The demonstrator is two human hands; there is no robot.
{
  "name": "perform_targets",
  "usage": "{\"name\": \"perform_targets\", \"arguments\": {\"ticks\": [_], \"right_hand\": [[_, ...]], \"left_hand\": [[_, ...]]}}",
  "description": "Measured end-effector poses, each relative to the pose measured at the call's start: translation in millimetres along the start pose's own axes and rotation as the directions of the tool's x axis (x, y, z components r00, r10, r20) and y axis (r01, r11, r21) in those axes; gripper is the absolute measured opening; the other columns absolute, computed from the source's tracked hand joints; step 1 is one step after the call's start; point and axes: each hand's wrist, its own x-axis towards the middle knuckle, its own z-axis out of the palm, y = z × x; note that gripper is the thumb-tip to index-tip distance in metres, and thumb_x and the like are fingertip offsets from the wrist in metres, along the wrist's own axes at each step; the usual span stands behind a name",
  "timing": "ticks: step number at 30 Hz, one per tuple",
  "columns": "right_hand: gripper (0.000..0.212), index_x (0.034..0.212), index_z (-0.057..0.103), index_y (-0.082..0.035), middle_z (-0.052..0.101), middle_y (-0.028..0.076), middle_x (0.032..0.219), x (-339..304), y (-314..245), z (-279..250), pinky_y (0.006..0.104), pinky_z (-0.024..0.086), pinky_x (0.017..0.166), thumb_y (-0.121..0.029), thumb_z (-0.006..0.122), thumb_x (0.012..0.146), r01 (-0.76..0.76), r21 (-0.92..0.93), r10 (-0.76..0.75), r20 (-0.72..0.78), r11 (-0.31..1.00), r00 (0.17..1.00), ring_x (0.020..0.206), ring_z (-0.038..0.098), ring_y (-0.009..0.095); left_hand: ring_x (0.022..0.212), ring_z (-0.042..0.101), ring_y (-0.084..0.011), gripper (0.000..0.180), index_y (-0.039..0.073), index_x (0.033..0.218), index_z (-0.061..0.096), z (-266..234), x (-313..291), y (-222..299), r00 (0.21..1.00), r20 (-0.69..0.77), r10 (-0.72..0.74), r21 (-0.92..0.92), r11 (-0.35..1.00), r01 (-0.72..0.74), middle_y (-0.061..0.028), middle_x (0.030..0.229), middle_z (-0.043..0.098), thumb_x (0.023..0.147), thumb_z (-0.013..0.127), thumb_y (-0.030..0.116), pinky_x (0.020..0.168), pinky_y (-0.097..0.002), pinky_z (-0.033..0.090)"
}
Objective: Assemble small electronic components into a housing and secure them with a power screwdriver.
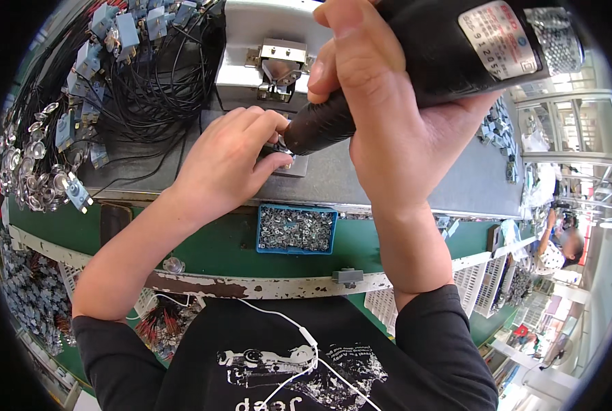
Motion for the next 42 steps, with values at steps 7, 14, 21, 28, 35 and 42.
{"name": "perform_targets", "arguments": {"ticks": [7, 14, 21, 28, 35, 42], "right_hand": [[0.058, 0.138, 0.038, -0.002, 0.067, 0.007, 0.094, 0.2, 1.5, -6.5, 0.0263, 0.053, 0.055, 0.004, 0.073, 0.092, -0.04, -0.026, 0.041, 0.034, 0.999, 0.999, 0.068, 0.066, 0.011], [0.058, 0.138, 0.038, -0.002, 0.067, 0.007, 0.095, -0.1, -0.1, -17.5, 0.0262, 0.052, 0.055, 0.004, 0.073, 0.092, -0.075, -0.055, 0.078, 0.055, 0.996, 0.995, 0.068, 0.066, 0.011], [0.058, 0.138, 0.038, -0.002, 0.067, 0.007, 0.095, 1.2, 3.7, -17.0, 0.0262, 0.052, 0.055, 0.003, 0.073, 0.092, -0.098, -0.075, 0.104, 0.082, 0.992, 0.991, 0.068, 0.066, 0.011], [0.058, 0.138, 0.038, -0.002, 0.067, 0.007, 0.095, 3.7, 2.0, -23.7, 0.0261, 0.052, 0.055, 0.003, 0.073, 0.092, -0.124, -0.109, 0.136, 0.113, 0.986, 0.984, 0.068, 0.066, 0.012], [0.058, 0.139, 0.038, -0.001, 0.067, 0.007, 0.095, -2.7, 4.0, -22.1, 0.0261, 0.052, 0.055, 0.002, 0.073, 0.092, -0.178, -0.142, 0.202, 0.178, 0.974, 0.963, 0.068, 0.066, 0.012], [0.058, 0.139, 0.038, -0.001, 0.067, 0.007, 0.095, 4.7, 5.2, -27.9, 0.026, 0.052, 0.055, 0.002, 0.073, 0.093, -0.207, -0.189, 0.248, 0.226, 0.96, 0.942, 0.068, 0.066, 0.012]], "left_hand": [[0.1, 0.063, -0.0334, 0.039, 0.005, 0.119, 0.058, -0.1, -2.0, -3.5, 0.999, 0.032, 0.002, 0.019, 1.0, -0.003, -0.0111, 0.104, 0.062, 0.087, 0.078, 0.016, 0.087, -0.0446, 0.05], [0.1, 0.062, -0.0337, 0.039, 0.006, 0.12, 0.059, 0.5, -1.7, -3.9, 1.0, 0.027, 0.006, -0.005, 1.0, -0.006, -0.0115, 0.105, 0.062, 0.088, 0.077, 0.017, 0.087, -0.0447, 0.05], [0.102, 0.063, -0.034, 0.038, 0.006, 0.12, 0.059, 0.5, -2.9, -2.8, 1.0, 0.028, -0.009, -0.002, 1.0, 0.009, -0.0116, 0.106, 0.061, 0.088, 0.077, 0.015, 0.088, -0.0451, 0.051], [0.11, 0.061, -0.0338, 0.037, 0.006, 0.122, 0.06, 1.8, -1.3, -1.7, 0.999, 0.051, 0.018, 0.012, 1.0, -0.019, -0.0105, 0.124, 0.06, 0.09, 0.075, 0.016, 0.093, -0.0445, 0.052], [0.114, 0.061, -0.0322, 0.035, 0.006, 0.122, 0.06, 5.1, -4.4, -4.4, 0.999, 0.048, 0.002, 0.014, 1.0, -0.002, -0.0084, 0.129, 0.059, 0.091, 0.073, 0.017, 0.095, -0.0441, 0.052], [0.115, 0.061, -0.032, 0.035, 0.005, 0.12, 0.06, 2.6, -3.9, -10.2, 0.998, 0.049, 0.039, 0.0, 0.999, -0.04, -0.0087, 0.128, 0.06, 0.09, 0.074, 0.017, 0.095, -0.044, 0.052]]}}
